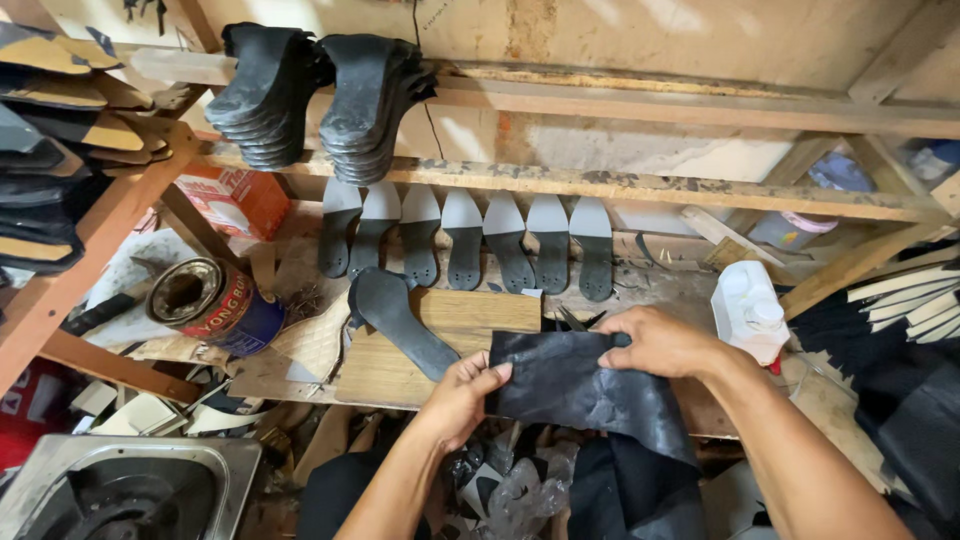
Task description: The person uses red-handled scissors to cut black rubber sheets to the shape of shoe insoles. They repeatedly place a finished insole on the sheet as a template, cut around it, and set the trimmed piece aside. The process is repeated for several insoles.
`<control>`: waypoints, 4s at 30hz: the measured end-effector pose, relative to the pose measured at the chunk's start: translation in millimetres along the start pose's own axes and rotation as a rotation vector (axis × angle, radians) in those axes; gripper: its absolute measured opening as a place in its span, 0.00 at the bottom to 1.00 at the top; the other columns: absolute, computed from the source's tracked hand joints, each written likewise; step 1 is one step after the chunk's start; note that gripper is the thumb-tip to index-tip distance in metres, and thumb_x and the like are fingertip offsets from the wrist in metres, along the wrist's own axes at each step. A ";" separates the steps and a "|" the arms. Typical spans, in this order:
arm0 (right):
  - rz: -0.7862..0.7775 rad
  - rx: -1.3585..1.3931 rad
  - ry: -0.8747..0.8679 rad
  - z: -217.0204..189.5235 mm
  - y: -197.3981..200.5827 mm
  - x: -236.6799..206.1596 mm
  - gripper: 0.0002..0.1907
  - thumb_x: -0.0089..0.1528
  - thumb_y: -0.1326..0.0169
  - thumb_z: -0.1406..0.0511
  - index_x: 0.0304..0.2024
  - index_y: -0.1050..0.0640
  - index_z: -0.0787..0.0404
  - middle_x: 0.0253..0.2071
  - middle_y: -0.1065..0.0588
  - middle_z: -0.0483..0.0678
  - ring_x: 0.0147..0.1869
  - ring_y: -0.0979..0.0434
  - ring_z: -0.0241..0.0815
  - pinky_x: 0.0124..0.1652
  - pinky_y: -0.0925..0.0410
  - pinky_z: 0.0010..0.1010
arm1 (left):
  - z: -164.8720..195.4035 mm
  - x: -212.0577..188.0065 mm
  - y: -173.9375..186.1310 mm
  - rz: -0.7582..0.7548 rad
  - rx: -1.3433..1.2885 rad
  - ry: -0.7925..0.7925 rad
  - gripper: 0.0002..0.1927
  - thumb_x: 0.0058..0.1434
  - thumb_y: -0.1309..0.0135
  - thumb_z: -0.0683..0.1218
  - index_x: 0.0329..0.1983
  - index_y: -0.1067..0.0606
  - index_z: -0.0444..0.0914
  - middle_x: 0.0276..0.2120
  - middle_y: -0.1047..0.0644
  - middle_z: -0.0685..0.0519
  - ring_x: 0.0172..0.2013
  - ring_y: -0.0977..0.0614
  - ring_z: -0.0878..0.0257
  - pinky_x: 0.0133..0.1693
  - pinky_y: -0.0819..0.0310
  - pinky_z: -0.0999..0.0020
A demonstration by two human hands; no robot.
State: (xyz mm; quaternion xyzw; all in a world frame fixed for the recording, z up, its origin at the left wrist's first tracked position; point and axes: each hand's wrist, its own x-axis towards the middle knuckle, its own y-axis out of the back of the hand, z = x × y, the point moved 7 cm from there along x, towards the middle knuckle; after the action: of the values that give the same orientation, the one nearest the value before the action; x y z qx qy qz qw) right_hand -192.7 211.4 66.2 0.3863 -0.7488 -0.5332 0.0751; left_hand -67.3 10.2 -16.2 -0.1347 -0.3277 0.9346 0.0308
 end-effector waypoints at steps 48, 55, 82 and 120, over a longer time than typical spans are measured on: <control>0.463 0.339 -0.732 48.1 53.2 84.6 0.27 0.61 0.44 0.51 0.58 0.22 0.59 0.59 0.23 0.56 0.61 0.23 0.51 0.59 0.32 0.44 | -19.2 33.5 20.4 0.118 -0.124 0.196 0.13 0.68 0.51 0.42 0.54 0.25 0.34 0.46 0.18 0.48 0.45 0.16 0.57 0.50 0.19 0.55; 0.533 1.446 -0.077 65.4 36.4 52.2 0.25 0.66 0.60 0.55 0.59 0.27 0.60 0.51 0.21 0.54 0.44 0.20 0.45 0.41 0.27 0.38 | -16.1 33.0 19.5 0.083 -0.107 0.185 0.14 0.68 0.52 0.44 0.55 0.25 0.37 0.47 0.18 0.51 0.45 0.16 0.58 0.48 0.20 0.55; 0.331 1.674 0.065 -29.3 -241.6 -70.3 0.18 0.66 0.49 0.70 0.59 0.30 0.66 0.53 0.25 0.51 0.57 0.26 0.39 0.57 0.35 0.34 | -11.7 13.6 4.3 0.070 -0.134 0.107 0.13 0.68 0.53 0.45 0.54 0.27 0.39 0.48 0.21 0.51 0.46 0.18 0.59 0.50 0.22 0.57; 0.360 1.662 0.010 -35.5 -256.1 -37.6 0.10 0.62 0.50 0.73 0.46 0.28 0.63 0.42 0.29 0.43 0.44 0.32 0.30 0.46 0.36 0.24 | -4.6 10.7 18.5 0.002 -0.129 0.064 0.15 0.70 0.53 0.45 0.56 0.27 0.34 0.47 0.20 0.47 0.46 0.17 0.58 0.48 0.19 0.57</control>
State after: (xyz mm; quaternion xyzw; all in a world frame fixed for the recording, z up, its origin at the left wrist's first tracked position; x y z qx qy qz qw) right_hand -20.5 175.9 -127.0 0.1932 -0.9468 0.2120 -0.1459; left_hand -75.8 0.1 -33.6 -0.1664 -0.3858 0.9069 0.0318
